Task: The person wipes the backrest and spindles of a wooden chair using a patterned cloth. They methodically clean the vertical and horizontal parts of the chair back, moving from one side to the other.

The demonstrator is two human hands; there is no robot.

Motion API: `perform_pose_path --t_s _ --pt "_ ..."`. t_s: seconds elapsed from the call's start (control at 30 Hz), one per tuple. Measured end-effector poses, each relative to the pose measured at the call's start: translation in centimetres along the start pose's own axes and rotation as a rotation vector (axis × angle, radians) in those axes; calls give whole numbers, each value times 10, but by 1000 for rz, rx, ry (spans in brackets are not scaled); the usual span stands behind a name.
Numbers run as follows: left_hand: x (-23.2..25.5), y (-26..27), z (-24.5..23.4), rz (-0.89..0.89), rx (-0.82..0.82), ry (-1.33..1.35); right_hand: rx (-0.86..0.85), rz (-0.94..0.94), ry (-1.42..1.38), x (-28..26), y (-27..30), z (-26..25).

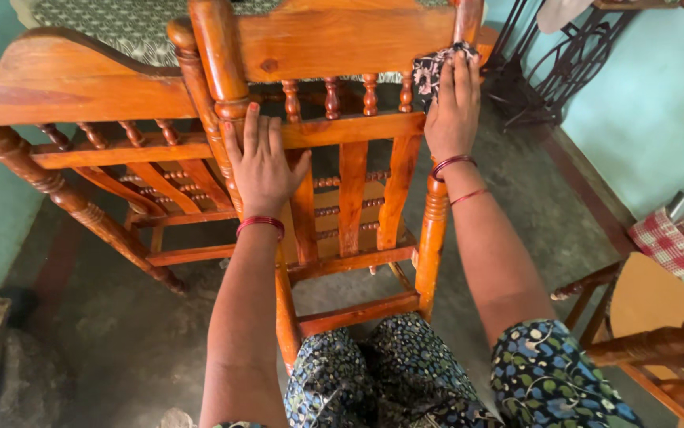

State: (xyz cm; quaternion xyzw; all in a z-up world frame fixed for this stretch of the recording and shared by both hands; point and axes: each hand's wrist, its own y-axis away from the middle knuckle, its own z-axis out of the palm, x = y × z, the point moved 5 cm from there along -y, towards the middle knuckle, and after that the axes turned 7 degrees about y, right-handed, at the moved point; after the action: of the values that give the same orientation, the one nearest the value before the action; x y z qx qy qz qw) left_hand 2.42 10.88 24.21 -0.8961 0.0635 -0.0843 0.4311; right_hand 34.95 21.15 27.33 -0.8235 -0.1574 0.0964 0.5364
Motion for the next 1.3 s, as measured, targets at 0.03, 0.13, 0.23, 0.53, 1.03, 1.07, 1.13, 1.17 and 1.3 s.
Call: perform_pose_path --t_s 0.03,0.13,0.23,0.53,1.03,1.07,1.13,1.17,1.3 --pt "0 -2 -1 2 15 -8 26 22 -51 1 8 -1" --pt "2 -2 -3 15 47 -15 11 162 -144 7 43 3" --pt "5 -1 -4 7 61 -6 -51 147 -148 11 95 2" --pt "5 2 -2 -10 46 17 -465 514 -212 56 234 -13" --pt "7 -1 -1 -10 110 -60 123 588 -449 93 -112 4" --pt "7 -1 0 -11 116 -61 150 406 -414 82 -119 9" --pt "5 -3 0 -14 123 -62 191 45 -341 55 -120 19" --pt "4 -2 1 -10 121 -57 179 68 -331 52 -111 25" --pt "3 -5 4 -10 136 -38 106 63 -285 45 -65 24"
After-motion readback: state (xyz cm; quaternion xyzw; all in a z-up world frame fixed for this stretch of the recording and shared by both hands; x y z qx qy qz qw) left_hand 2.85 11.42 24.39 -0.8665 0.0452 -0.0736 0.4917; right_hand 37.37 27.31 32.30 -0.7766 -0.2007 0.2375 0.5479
